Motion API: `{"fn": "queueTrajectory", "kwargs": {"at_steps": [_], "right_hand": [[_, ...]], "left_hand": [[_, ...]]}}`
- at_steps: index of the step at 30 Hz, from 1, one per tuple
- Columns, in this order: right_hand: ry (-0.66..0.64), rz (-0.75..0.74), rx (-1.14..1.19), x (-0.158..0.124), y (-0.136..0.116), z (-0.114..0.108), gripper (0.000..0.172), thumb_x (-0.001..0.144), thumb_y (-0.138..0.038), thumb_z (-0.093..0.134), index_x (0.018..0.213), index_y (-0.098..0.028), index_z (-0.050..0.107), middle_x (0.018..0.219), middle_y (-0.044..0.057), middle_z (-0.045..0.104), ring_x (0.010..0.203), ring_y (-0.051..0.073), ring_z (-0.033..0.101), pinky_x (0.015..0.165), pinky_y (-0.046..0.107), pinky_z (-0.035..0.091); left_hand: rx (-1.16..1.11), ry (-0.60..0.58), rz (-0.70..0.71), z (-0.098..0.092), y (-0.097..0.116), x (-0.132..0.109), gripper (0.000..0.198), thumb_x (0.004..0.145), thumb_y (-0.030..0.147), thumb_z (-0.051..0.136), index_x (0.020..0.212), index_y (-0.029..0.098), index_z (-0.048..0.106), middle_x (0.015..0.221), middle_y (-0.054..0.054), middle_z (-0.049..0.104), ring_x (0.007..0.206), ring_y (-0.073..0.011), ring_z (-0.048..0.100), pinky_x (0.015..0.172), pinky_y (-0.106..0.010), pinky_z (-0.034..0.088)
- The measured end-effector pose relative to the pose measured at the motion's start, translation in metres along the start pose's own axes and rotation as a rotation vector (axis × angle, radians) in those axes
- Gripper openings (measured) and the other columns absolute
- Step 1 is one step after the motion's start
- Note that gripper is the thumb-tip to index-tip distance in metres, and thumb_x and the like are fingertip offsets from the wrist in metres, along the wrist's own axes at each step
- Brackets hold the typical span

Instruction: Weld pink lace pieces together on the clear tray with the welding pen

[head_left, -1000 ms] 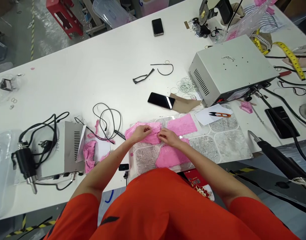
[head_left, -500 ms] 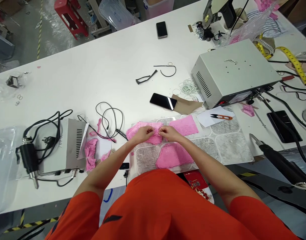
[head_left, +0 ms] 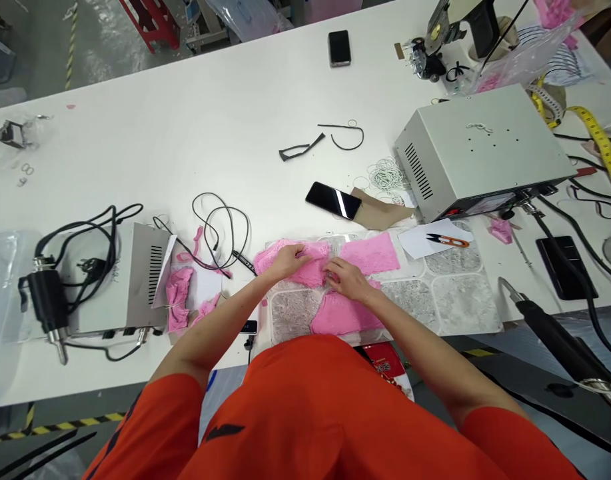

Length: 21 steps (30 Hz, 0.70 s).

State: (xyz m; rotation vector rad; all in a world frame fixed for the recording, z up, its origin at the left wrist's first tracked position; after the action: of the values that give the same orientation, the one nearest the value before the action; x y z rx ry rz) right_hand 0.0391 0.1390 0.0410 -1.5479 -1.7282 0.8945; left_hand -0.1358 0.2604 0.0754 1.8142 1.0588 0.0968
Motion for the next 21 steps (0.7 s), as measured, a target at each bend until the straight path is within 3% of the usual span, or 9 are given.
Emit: {"fn": "queueTrajectory", "kwargs": {"at_steps": [3, 7, 21], "right_hand": [[-0.013, -0.049, -0.036, -0.003, 0.005, 0.008, 0.019, 0.081, -0.014, 0.056, 0.096, -0.022, 0.065, 0.098, 0.009, 0.063, 0.086, 0.020, 0.057, 0.071, 0.031, 0.049], [-0.014, -0.075, -0.041, 0.002, 0.011, 0.013, 0.013, 0.086, -0.018, 0.055, 0.089, -0.022, 0.066, 0.094, 0.008, 0.063, 0.084, 0.019, 0.058, 0.071, 0.031, 0.050], [0.027, -0.030, 0.061, 0.010, 0.006, -0.007, 0.016, 0.090, -0.027, 0.054, 0.089, -0.023, 0.069, 0.090, 0.006, 0.067, 0.083, 0.019, 0.063, 0.075, 0.036, 0.053]], "left_hand": [[-0.012, -0.006, -0.017, -0.001, 0.001, 0.001, 0.034, 0.078, 0.030, 0.059, 0.058, 0.020, 0.034, 0.057, 0.006, 0.034, 0.056, -0.0107, 0.034, 0.056, -0.026, 0.027], [-0.025, -0.021, -0.025, -0.001, 0.000, 0.003, 0.034, 0.077, 0.032, 0.058, 0.058, 0.020, 0.032, 0.057, 0.006, 0.033, 0.055, -0.0104, 0.032, 0.055, -0.026, 0.025], [-0.062, -0.051, -0.032, -0.002, 0.001, 0.001, 0.034, 0.079, 0.032, 0.056, 0.059, 0.021, 0.030, 0.057, 0.006, 0.031, 0.053, -0.0105, 0.030, 0.053, -0.027, 0.024]]}}
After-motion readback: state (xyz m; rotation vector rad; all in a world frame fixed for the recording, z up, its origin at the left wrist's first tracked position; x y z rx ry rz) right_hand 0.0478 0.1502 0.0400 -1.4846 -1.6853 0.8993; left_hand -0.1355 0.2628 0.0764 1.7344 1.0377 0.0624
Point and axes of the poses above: each hand's wrist, its own x-axis towards the middle knuckle, its own z-axis out of the palm, y = z × x, the point moved 1 cm from there along x, towards the middle knuckle
